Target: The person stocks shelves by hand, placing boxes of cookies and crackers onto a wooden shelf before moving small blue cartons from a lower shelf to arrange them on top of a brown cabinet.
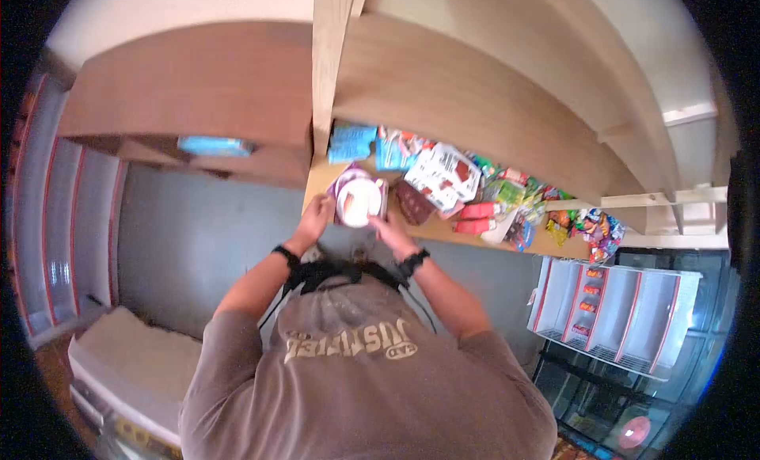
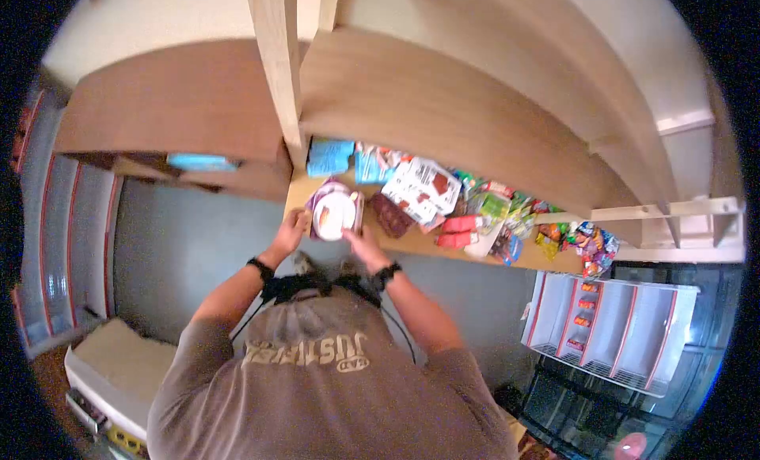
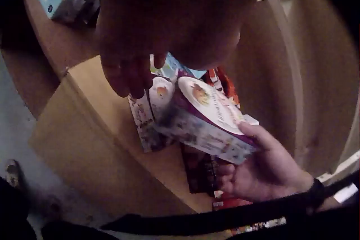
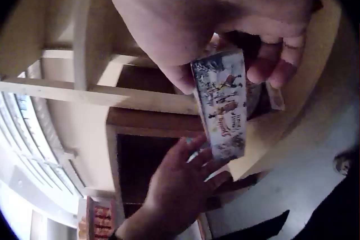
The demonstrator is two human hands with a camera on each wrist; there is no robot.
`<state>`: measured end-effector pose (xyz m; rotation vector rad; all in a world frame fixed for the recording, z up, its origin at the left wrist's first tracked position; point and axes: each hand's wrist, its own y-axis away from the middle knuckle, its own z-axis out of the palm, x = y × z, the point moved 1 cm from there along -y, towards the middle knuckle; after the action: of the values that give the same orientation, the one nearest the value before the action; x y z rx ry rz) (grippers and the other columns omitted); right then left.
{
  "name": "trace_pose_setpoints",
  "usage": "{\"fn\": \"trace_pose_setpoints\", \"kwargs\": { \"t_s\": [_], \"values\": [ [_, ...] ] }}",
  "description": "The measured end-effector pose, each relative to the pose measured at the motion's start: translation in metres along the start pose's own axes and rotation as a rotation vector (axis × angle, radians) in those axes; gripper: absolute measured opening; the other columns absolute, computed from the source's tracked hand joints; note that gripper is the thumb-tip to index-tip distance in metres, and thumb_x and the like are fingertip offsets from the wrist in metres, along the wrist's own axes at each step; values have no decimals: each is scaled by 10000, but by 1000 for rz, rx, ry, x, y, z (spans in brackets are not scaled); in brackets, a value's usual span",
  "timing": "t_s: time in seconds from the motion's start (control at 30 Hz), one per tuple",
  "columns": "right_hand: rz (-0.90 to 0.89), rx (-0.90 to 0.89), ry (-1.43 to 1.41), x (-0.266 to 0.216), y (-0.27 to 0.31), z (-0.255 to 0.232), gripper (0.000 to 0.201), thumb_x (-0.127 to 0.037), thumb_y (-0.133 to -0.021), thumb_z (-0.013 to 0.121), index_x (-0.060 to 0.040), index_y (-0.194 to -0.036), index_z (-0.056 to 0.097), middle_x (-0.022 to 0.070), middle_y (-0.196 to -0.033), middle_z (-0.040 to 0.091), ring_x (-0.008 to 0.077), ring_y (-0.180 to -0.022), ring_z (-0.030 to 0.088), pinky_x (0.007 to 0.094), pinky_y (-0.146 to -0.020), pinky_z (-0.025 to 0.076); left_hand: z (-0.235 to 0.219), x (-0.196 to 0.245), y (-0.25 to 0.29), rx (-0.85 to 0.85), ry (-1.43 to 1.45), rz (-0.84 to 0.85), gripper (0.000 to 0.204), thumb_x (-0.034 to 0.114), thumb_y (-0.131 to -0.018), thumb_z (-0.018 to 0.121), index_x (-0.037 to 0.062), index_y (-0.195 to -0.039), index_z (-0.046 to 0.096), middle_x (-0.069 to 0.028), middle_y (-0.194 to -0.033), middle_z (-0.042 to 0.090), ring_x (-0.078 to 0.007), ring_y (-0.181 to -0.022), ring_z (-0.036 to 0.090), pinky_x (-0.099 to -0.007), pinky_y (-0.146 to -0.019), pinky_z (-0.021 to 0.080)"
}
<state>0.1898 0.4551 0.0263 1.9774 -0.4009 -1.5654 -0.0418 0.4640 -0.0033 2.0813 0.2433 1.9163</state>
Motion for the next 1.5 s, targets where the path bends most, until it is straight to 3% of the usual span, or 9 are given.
{"fn": "trace_pose_setpoints", "kwargs": {
  "t_s": [0.23, 0.3, 0.5, 0.8, 0.97, 1.13, 1.27, 1.33, 1.5],
  "values": [
    [-546, 6, 269, -144, 129, -74, 481, -193, -834, 702, 2, -1212, 477, 59, -1086, 572, 110, -970, 540, 268, -759, 496, -74, -38, 3, 12, -319, 12, 354, 337, -959, 447, 15, -1059, 554, -172, -853, 645, -292, -820, 633, -384, -747, 486],
    [-466, 72, 7, -222, 198, -96, 523, -116, -818, 706, -5, -1263, 454, 75, -1160, 558, 141, -998, 545, 317, -846, 491, -89, -62, 4, -21, -296, -15, 355, 342, -962, 442, 21, -1055, 562, -146, -809, 643, -254, -737, 630, -373, -697, 493],
    [-1198, 651, 362, -431, 289, -153, 541, -252, -844, 676, 43, -1245, 465, 113, -1160, 579, 164, -1051, 559, 316, -934, 447, -133, -118, 31, 24, -358, -100, 352, 348, -951, 460, 17, -1005, 568, -99, -785, 652, -204, -683, 628, -349, -671, 510],
    [-882, 520, 890, -642, 172, -178, 442, -320, -841, 694, 12, -1093, 546, 65, -917, 614, 113, -738, 602, 268, -656, 529, -169, -177, 64, 191, -214, -288, 360, 332, -932, 499, -8, -1047, 533, -107, -790, 650, -190, -659, 635, -327, -604, 521],
    [-903, 444, 915, -684, 105, -181, 511, -328, -794, 734, 32, -1088, 525, 94, -900, 612, 146, -709, 609, 305, -595, 543, -177, -195, 88, 272, -87, -329, 374, 293, -930, 506, -45, -1090, 507, -144, -822, 646, -217, -681, 643, -331, -594, 533],
    [-614, 701, 927, -697, 89, -165, 541, -339, -765, 729, 61, -1080, 544, 171, -867, 637, 220, -647, 643, 350, -523, 551, -162, -169, 143, 346, -187, -436, 396, 309, -927, 499, -63, -1062, 511, -165, -852, 651, -217, -664, 651, -329, -570, 538],
    [-663, 802, 972, -699, 79, -154, 490, -339, -732, 734, 60, -983, 602, 150, -749, 651, 205, -591, 641, 316, -478, 539, -169, -274, 163, 323, -26, -571, 341, 286, -915, 501, -21, -1057, 547, -207, -918, 648, -279, -773, 658, -381, -654, 547],
    [-788, 1015, 1031, -704, 64, -154, 533, -353, -678, 760, 67, -958, 587, 120, -667, 627, 188, -568, 631, 300, -463, 529, -166, -281, 158, 37, -901, -230, 292, 267, -895, 500, 41, -1062, 582, -243, -966, 634, -355, -909, 627, -444, -764, 524],
    [-815, 1023, 985, -700, 67, -142, 639, -354, -690, 754, 82, -1079, 493, 129, -714, 634, 198, -556, 625, 306, -454, 523, -167, -296, 156, 169, -683, -346, 275, 259, -899, 495, 48, -1048, 588, -234, -944, 642, -358, -891, 630, -448, -762, 521]
  ]
}}
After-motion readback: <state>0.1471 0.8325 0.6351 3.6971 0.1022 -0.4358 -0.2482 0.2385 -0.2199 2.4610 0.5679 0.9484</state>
